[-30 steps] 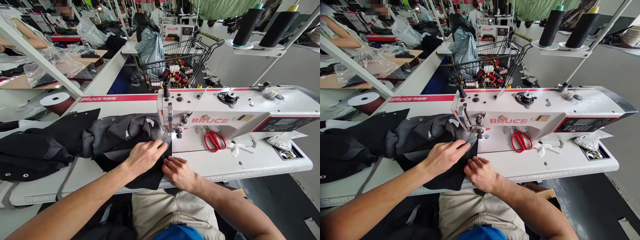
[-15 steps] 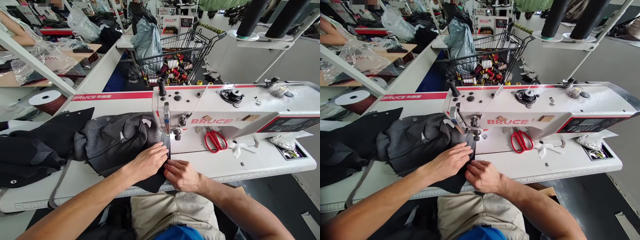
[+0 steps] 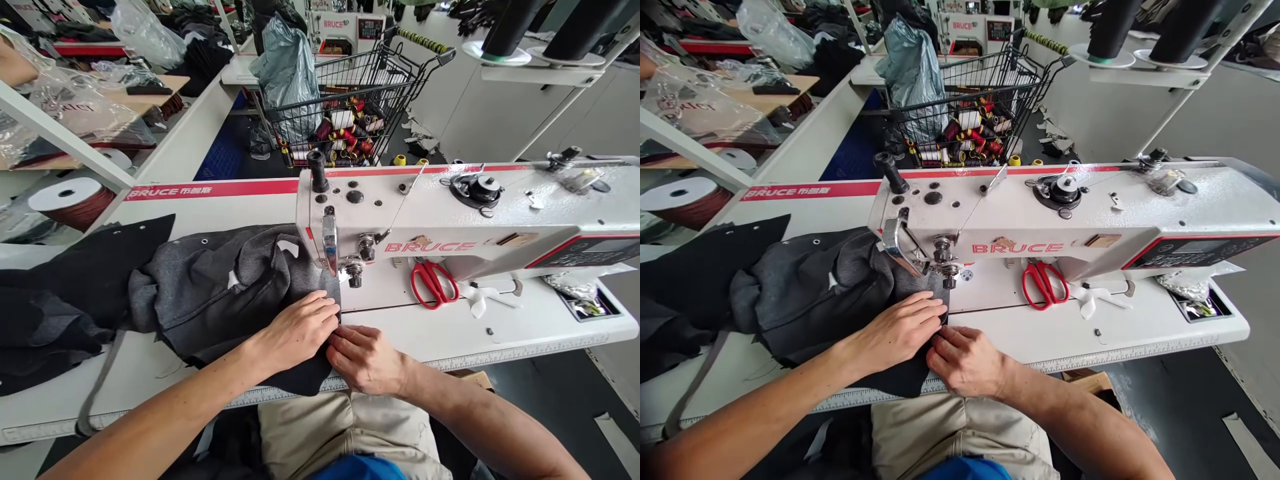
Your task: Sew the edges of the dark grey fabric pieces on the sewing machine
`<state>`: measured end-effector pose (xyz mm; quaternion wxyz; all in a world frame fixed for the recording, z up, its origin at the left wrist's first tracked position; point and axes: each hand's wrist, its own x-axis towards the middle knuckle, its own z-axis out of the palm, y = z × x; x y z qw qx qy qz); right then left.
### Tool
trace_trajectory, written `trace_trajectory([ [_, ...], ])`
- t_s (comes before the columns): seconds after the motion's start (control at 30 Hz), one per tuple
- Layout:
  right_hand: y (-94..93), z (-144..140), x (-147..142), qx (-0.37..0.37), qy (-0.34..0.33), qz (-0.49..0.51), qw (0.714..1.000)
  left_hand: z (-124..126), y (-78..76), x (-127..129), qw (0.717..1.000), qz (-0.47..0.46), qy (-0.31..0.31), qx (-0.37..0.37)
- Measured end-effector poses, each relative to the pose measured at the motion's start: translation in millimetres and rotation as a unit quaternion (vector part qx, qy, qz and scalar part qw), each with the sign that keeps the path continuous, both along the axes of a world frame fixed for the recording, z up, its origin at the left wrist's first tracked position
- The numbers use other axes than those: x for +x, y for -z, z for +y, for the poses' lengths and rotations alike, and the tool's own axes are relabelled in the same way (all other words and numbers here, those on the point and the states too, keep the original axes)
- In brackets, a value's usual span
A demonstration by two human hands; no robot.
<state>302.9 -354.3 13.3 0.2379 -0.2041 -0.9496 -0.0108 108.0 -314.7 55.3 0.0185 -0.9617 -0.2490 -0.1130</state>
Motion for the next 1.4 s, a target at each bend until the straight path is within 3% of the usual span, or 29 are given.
trace_trajectory([
  [0.37, -3.8, 1.8, -3.7, -0.038, 0.009, 0.026, 0.999, 2.1, -3.6, -0.1, 1.0, 0.02, -0.012, 0.012],
  [0.67, -3.8, 7.2, -10.5, -0.083, 0.073, 0.025, 0.994, 20.1, -3.6, -0.2, 0.999, 0.028, -0.035, 0.03],
  [1.13, -10.7, 11.5, -13.5, -0.145, 0.112, -0.029, 0.983, 34.2, 10.0, 13.1, 0.994, 0.016, -0.105, 0.032],
  [1.27, -12.7, 11.2, -12.9, -0.153, 0.115, -0.03, 0.981, 29.3, 2.9, 19.7, 0.99, 0.029, -0.138, -0.011],
  [1.4, -10.0, 9.0, -10.6, -0.146, 0.116, -0.027, 0.982, 2.4, -16.2, -0.7, 0.987, -0.015, -0.156, -0.032],
])
